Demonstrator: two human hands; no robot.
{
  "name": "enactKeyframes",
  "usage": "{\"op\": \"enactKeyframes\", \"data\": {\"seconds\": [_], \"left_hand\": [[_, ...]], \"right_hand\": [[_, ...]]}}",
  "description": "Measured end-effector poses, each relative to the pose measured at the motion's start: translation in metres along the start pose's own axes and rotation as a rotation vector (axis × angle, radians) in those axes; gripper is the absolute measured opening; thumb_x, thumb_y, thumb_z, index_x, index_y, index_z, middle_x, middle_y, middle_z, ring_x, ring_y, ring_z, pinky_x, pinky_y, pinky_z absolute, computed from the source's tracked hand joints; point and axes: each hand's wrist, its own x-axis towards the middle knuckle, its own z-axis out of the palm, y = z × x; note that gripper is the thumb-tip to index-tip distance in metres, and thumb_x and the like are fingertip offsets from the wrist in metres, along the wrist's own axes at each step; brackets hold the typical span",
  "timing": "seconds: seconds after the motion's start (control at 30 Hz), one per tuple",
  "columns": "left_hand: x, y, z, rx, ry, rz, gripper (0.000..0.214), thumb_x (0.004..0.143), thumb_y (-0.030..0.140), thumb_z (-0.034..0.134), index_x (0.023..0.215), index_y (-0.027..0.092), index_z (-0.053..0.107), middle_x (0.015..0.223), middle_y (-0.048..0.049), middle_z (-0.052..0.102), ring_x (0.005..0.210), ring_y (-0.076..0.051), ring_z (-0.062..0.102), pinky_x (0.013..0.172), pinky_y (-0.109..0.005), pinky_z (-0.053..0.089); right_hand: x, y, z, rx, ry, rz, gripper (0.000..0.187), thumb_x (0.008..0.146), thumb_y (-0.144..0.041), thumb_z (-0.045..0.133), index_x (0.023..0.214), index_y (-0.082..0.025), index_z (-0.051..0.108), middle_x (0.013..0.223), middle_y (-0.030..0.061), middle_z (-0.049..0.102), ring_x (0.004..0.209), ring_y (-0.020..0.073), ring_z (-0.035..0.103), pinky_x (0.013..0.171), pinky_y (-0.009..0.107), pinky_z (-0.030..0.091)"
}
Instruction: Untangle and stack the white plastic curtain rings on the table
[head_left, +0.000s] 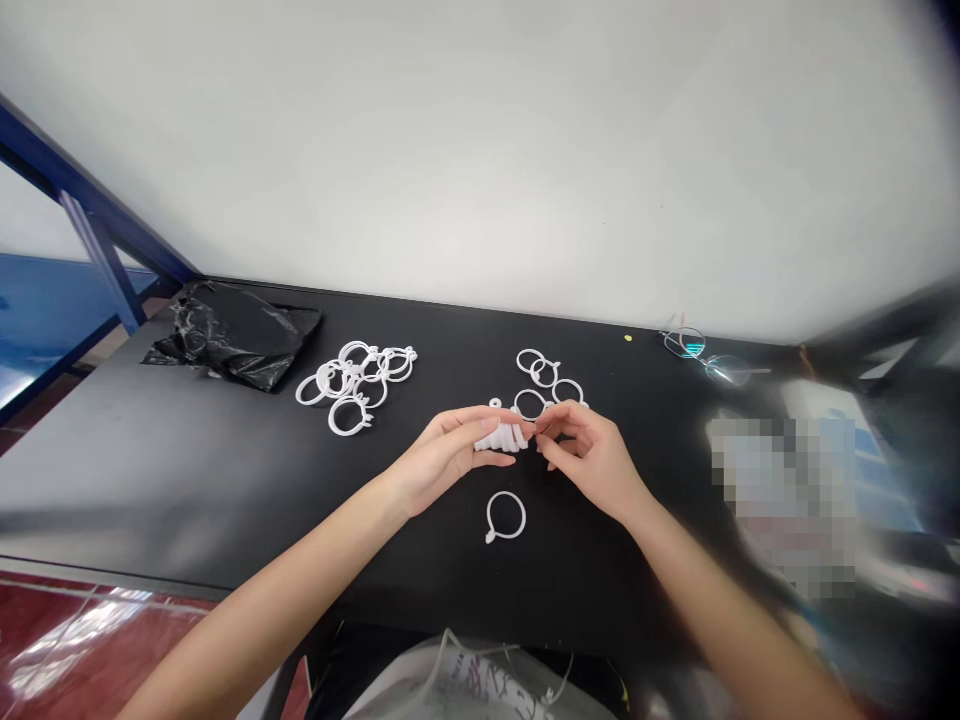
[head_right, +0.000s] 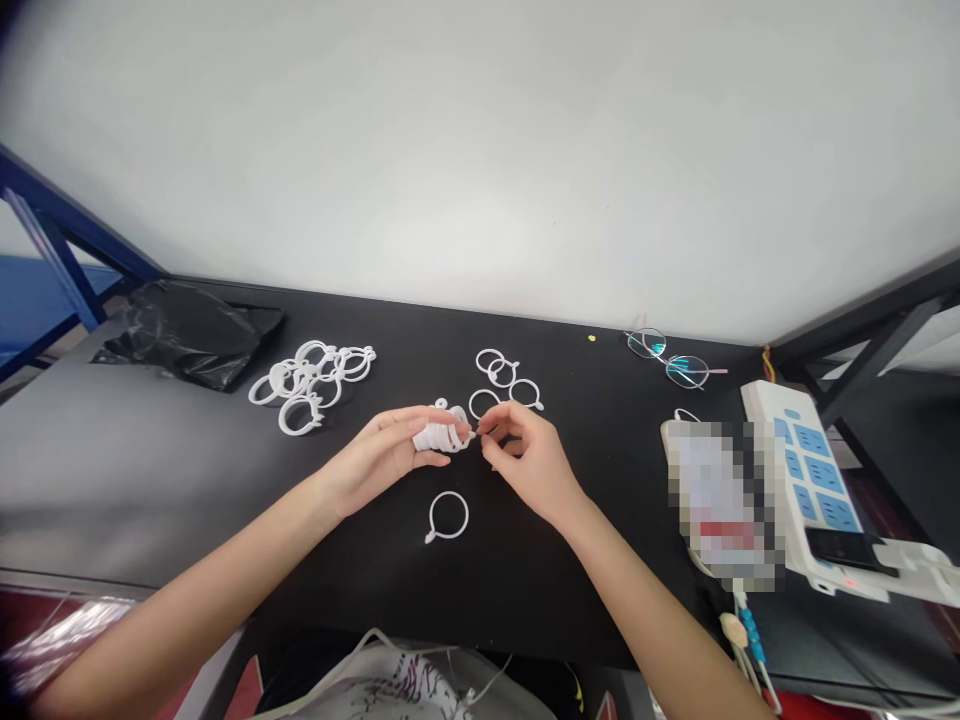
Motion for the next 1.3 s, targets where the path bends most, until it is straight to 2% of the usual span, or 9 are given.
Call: {"op": "enactKeyframes", "data": {"seconds": [0.13, 0.23, 0.4, 0.57, 0.67, 0.77, 0.83, 1.0, 1.3], "left_hand": [[-0.006, 0.001, 0.005, 0.129, 0.008, 0.14, 0.021, 0.085, 0.035, 0.068, 0.094, 0.018, 0.077, 0.102, -0.0099, 0.075, 0.098, -0.024, 0.069, 0.086, -0.035, 0.056], [-0.011, 0.004, 0.009, 0.255, -0.137, 0.193, 0.02, 0.083, 0.035, 0.071, 0.091, 0.018, 0.078, 0.095, -0.0102, 0.076, 0.089, -0.024, 0.071, 0.085, -0.037, 0.056], [-0.014, 0.009, 0.013, 0.393, -0.282, 0.163, 0.018, 0.079, 0.032, 0.074, 0.088, 0.017, 0.078, 0.092, -0.0116, 0.076, 0.09, -0.027, 0.071, 0.087, -0.042, 0.056], [-0.013, 0.011, 0.013, 0.393, -0.38, 0.103, 0.013, 0.073, 0.029, 0.078, 0.078, 0.017, 0.076, 0.084, -0.0107, 0.076, 0.083, -0.025, 0.07, 0.083, -0.04, 0.057], [-0.012, 0.009, 0.012, 0.378, -0.366, 0.109, 0.013, 0.07, 0.022, 0.079, 0.069, 0.016, 0.067, 0.076, -0.0088, 0.073, 0.076, -0.021, 0.068, 0.077, -0.037, 0.056], [-0.012, 0.004, 0.013, 0.341, -0.243, 0.146, 0.034, 0.07, 0.014, 0.075, 0.06, 0.018, 0.043, 0.068, -0.0023, 0.063, 0.062, -0.013, 0.061, 0.059, -0.025, 0.05], [-0.012, 0.001, 0.015, 0.364, -0.131, 0.191, 0.039, 0.07, 0.009, 0.071, 0.065, 0.019, 0.034, 0.07, 0.0013, 0.056, 0.06, -0.009, 0.054, 0.054, -0.02, 0.044], [-0.014, -0.004, 0.019, 0.573, 0.03, 0.33, 0.038, 0.067, 0.0, 0.059, 0.094, 0.021, 0.041, 0.083, 0.0028, 0.051, 0.067, -0.009, 0.049, 0.061, -0.02, 0.043], [-0.015, -0.002, 0.016, 0.668, -0.12, 0.357, 0.06, 0.068, 0.0, 0.052, 0.122, 0.021, 0.036, 0.094, -0.0024, 0.057, 0.078, -0.014, 0.057, 0.066, -0.024, 0.044]], "right_hand": [[0.001, -0.007, -0.002, 0.297, -0.197, 0.198, 0.029, 0.081, -0.037, 0.069, 0.104, -0.019, 0.066, 0.092, 0.0064, 0.069, 0.079, 0.0192, 0.068, 0.061, 0.031, 0.059], [-0.002, -0.011, 0.004, 0.399, -0.373, 0.23, 0.03, 0.081, -0.038, 0.07, 0.106, -0.021, 0.069, 0.092, 0.0049, 0.071, 0.084, 0.0189, 0.068, 0.075, 0.033, 0.058], [-0.007, -0.011, 0.017, 0.406, -0.322, 0.164, 0.031, 0.074, -0.034, 0.077, 0.103, -0.022, 0.071, 0.082, 0.0015, 0.071, 0.065, 0.0146, 0.064, 0.059, 0.027, 0.055], [-0.007, -0.01, 0.019, 0.458, -0.409, 0.155, 0.065, 0.063, -0.026, 0.082, 0.125, -0.026, 0.061, 0.114, 0.0075, 0.069, 0.081, 0.0199, 0.069, 0.06, 0.027, 0.056], [-0.008, -0.007, 0.021, 0.454, -0.34, 0.129, 0.059, 0.058, -0.021, 0.084, 0.114, -0.024, 0.067, 0.106, 0.006, 0.071, 0.088, 0.0227, 0.069, 0.07, 0.032, 0.058], [-0.011, -0.007, 0.028, 0.44, -0.203, 0.095, 0.053, 0.058, -0.018, 0.082, 0.108, -0.025, 0.066, 0.1, 0.004, 0.07, 0.084, 0.0207, 0.069, 0.071, 0.033, 0.058], [-0.013, -0.009, 0.033, 0.428, -0.129, 0.068, 0.049, 0.06, -0.018, 0.08, 0.106, -0.025, 0.064, 0.096, 0.0029, 0.069, 0.079, 0.0188, 0.067, 0.066, 0.03, 0.057], [-0.014, -0.011, 0.043, 0.387, -0.043, 0.044, 0.04, 0.061, -0.018, 0.077, 0.096, -0.025, 0.059, 0.076, -0.0016, 0.062, 0.063, 0.016, 0.061, 0.053, 0.027, 0.052], [-0.017, -0.003, 0.042, 0.314, -0.057, -0.084, 0.041, 0.065, -0.011, 0.07, 0.102, -0.024, 0.06, 0.094, 0.0022, 0.063, 0.08, 0.0182, 0.065, 0.068, 0.028, 0.054]]}}
